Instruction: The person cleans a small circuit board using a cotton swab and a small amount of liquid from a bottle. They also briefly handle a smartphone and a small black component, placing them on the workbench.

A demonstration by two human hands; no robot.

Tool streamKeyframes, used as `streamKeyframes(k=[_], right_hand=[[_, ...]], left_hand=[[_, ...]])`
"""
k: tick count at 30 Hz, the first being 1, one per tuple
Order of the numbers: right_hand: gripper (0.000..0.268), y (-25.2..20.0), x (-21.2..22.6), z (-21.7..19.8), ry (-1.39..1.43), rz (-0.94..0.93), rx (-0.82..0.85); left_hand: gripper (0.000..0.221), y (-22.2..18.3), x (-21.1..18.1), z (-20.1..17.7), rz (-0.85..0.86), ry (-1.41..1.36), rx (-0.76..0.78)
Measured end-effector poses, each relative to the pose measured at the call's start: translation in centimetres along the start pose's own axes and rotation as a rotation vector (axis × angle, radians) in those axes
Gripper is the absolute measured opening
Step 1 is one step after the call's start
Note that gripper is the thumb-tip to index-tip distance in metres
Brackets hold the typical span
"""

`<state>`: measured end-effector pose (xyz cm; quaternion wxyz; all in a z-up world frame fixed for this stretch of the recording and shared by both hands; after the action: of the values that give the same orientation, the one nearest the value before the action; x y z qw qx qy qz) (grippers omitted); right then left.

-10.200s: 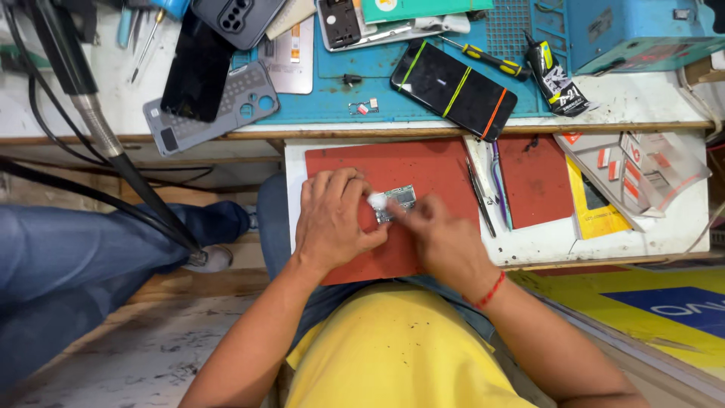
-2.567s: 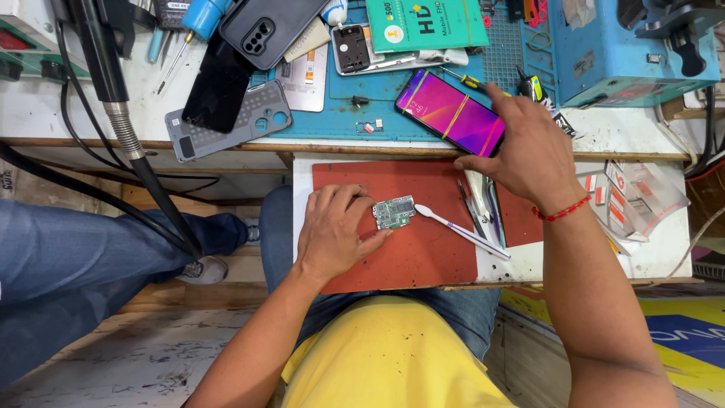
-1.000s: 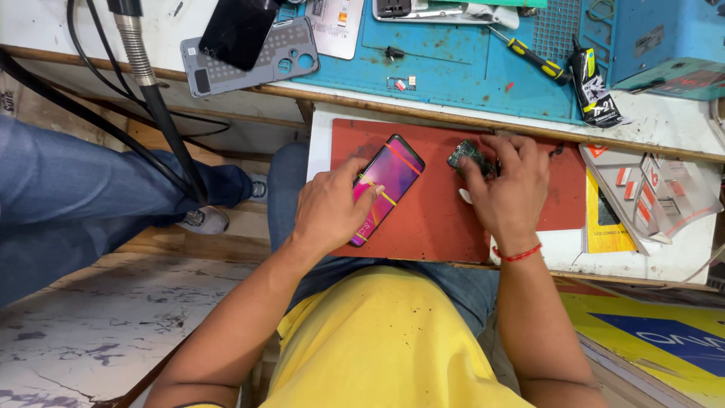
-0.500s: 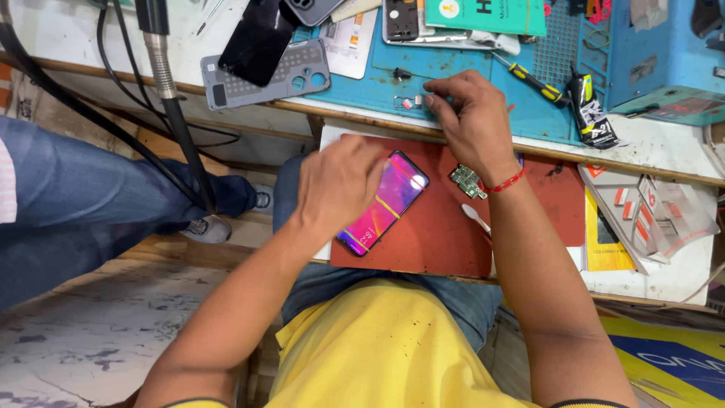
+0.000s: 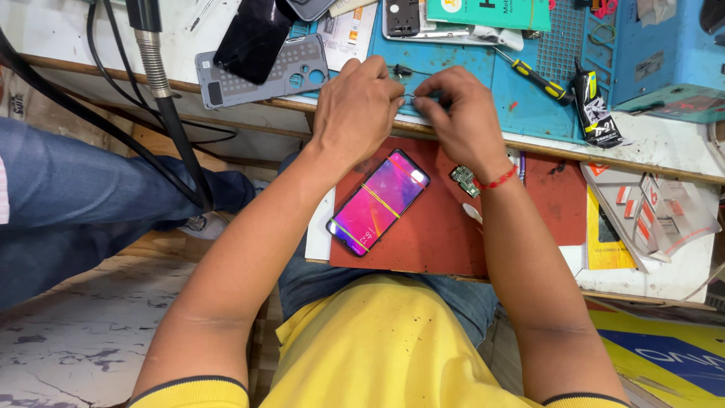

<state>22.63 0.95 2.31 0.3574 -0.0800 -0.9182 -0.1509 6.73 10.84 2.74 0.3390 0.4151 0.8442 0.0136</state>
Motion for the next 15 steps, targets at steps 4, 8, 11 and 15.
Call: streamKeyframes(k=[4, 8, 11, 15], right_hand=[[0.009, -0.4, -1.9, -1.2, 0.337, 0.149, -0.079], [0.007, -1.5, -2.8, -1.7, 0.492, 0.128, -0.185], [0.006, -2.2, -3.0, -1.5, 0.541, 0.114, -0.218], [0.007, -2.6, -2.5, -1.4, 0.564, 0.133, -0.277]], left_hand=[[0.012, 0.8, 0.0, 0.0, -0.030, -0.020, 0.050], [0.009, 1.4, -0.3, -0.3, -0.054, -0.028, 0.088], [0.007, 1.5, -0.7, -0.3, -0.011, -0.034, 0.029], [0.010, 1.2, -0.9, -0.4, -0.006, -0.110, -0.060]])
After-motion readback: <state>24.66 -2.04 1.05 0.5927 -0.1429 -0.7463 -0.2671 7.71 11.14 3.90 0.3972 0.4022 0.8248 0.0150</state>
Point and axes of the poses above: each hand's wrist, its own y-axis towards the middle knuckle, its own z-axis out of the palm, x = y × z, the point moved 3 cm from there along y, towards the middle knuckle, and after that the axes turned 7 degrees about -z, right-handed, at the moved point
